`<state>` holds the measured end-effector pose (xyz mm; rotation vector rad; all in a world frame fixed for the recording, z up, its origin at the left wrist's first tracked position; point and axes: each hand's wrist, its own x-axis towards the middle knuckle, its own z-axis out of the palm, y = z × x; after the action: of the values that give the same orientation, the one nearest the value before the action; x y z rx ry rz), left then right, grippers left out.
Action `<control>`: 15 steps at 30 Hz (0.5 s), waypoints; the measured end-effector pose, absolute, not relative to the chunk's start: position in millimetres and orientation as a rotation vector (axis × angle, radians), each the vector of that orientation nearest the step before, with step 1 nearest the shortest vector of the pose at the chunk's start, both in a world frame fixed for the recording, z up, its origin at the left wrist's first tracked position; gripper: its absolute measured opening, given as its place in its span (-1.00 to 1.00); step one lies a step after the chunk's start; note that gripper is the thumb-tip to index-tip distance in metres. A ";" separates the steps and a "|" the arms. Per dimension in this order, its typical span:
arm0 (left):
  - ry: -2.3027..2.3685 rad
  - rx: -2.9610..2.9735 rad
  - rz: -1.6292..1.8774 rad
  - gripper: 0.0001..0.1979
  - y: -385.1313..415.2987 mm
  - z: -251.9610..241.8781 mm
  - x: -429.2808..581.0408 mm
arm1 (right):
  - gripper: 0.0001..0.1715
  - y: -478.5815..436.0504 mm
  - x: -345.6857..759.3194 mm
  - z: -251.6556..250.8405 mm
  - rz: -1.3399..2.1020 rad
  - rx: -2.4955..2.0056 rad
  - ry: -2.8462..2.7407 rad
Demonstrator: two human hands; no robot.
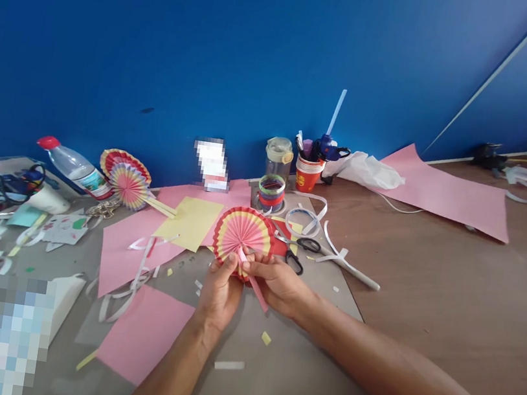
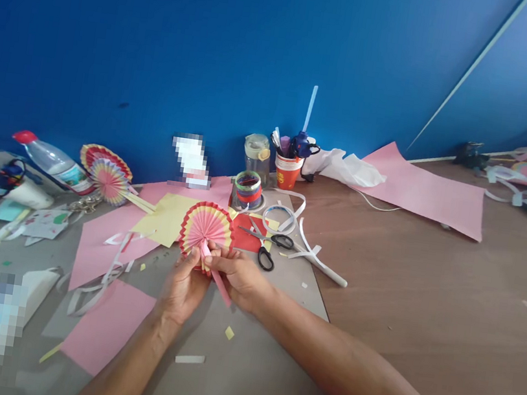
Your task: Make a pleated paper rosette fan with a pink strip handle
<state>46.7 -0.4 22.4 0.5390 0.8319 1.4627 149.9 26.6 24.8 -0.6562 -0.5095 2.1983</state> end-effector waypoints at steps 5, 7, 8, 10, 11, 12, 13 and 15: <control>0.801 0.532 1.470 -0.72 -2.1 24.2 46.5 | -0.71 30.1 151.9 15.0 2.236 -0.602 -0.568; 0.785 0.555 1.450 -0.73 -2.6 23.3 47.8 | -0.71 31.1 152.8 13.8 2.223 -0.609 -0.579; 0.785 0.565 1.447 -0.74 -2.7 22.3 48.3 | -0.71 31.4 153.2 14.1 2.212 -0.618 -0.586; 0.804 0.565 1.456 -0.78 -2.5 19.3 48.7 | -0.71 31.6 154.2 15.5 2.195 -0.646 -0.592; 0.820 0.557 1.462 -0.81 -2.3 17.8 48.5 | -0.71 31.6 154.5 16.3 2.190 -0.657 -0.588; 0.834 0.552 1.465 -0.83 -2.1 16.4 48.1 | -0.71 31.6 154.9 17.0 2.186 -0.663 -0.581; 0.844 0.554 1.461 -0.85 -1.8 15.5 47.5 | -0.71 31.6 155.1 17.5 2.183 -0.670 -0.575; 0.847 0.586 1.442 -0.84 -1.3 15.3 46.0 | -0.71 31.7 155.8 17.8 2.173 -0.684 -0.575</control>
<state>46.0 -1.3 15.3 0.5862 0.8474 1.4416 155.8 31.7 17.8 -0.6845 -0.5751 2.1730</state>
